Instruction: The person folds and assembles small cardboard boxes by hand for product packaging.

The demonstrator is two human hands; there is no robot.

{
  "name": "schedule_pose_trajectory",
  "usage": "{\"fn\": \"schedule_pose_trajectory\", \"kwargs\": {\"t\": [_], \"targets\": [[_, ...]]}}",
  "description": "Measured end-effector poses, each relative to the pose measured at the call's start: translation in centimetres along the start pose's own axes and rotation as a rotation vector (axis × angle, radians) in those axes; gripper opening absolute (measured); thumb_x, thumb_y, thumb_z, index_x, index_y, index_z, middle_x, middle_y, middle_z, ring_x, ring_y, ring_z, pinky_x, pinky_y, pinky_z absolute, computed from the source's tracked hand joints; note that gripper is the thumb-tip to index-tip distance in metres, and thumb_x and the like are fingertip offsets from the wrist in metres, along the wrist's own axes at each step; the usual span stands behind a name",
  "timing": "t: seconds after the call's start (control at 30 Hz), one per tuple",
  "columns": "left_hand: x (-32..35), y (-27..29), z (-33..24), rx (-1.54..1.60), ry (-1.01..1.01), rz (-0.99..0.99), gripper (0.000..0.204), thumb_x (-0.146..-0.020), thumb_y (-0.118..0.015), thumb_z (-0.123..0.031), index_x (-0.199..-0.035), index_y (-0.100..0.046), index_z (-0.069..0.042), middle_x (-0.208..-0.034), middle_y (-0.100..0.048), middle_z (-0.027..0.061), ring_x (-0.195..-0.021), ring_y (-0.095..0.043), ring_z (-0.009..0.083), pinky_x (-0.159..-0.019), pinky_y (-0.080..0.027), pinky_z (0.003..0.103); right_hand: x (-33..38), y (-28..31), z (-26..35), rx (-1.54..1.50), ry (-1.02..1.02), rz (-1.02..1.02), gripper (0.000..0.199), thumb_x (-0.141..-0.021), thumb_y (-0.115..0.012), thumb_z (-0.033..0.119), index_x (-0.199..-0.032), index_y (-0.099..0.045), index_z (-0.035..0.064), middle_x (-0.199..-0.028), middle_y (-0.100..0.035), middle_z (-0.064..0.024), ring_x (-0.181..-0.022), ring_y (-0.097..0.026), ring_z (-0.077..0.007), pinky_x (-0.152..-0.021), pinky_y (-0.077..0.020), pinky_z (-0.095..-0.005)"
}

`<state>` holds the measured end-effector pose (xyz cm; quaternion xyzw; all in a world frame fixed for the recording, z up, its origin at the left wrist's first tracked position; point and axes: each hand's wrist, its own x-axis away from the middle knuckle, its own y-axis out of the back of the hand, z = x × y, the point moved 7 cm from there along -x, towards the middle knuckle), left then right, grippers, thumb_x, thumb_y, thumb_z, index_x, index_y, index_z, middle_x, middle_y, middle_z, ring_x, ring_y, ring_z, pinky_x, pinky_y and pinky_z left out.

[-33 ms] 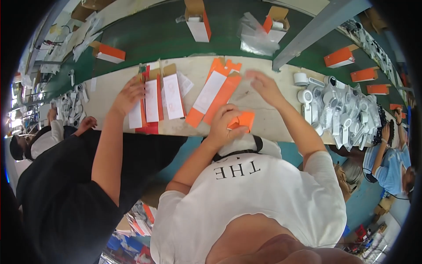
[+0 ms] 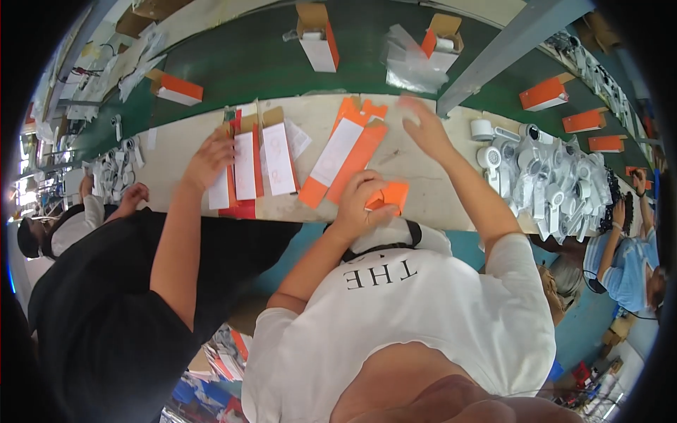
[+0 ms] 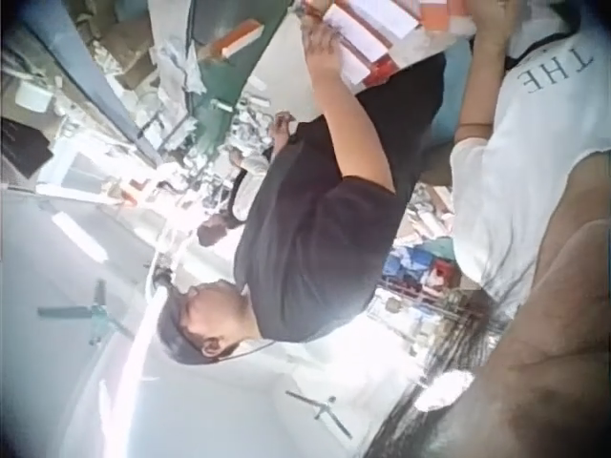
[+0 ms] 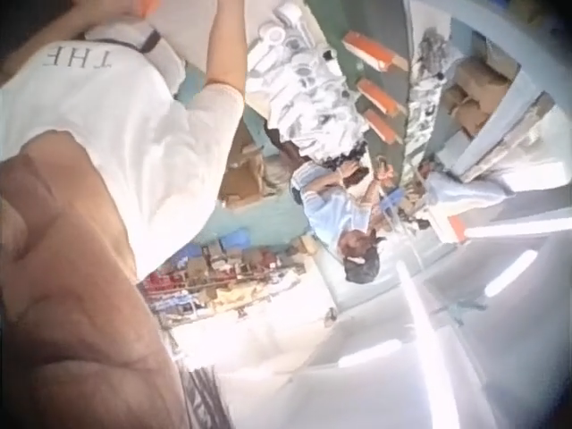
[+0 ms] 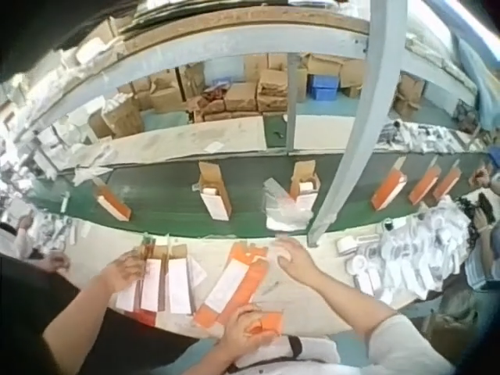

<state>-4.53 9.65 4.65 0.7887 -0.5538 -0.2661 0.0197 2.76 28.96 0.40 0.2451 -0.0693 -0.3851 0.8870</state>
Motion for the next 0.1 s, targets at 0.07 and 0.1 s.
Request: {"fn": "schedule_pose_trajectory", "kwargs": {"t": [0.07,0.1], "targets": [[0.0,-0.4,0.5,-0.012,0.009,-0.016,0.044,-0.067,-0.074,-0.033,-0.096,-0.057,-0.005,-0.099,-0.051,0.0129,-0.091,-0.052,0.0279,-0.08,-0.044,0.036,-5.1,1.8,0.5,0.564,0.189,-0.207,0.043,-0.075,-0.059,0.007,-0.117,-0.052,0.0106,-0.135,-0.037,-0.0127,-0.127,-0.03,-0.0282,-0.105,-0.0229,-0.042],[-0.1,-0.3,0.7,-0.008,0.007,-0.028,0.044,-0.068,-0.073,-0.035,-0.097,-0.057,-0.006,-0.099,-0.051,0.0125,-0.092,-0.052,0.0281,-0.081,-0.043,0.038,-7.5,2.0,1.1,0.834,0.243,-0.249,0.044,-0.074,-0.061,0.01,-0.118,-0.051,0.0113,-0.136,-0.035,-0.0113,-0.129,-0.026,-0.0288,-0.106,-0.0217,-0.0434]]}}
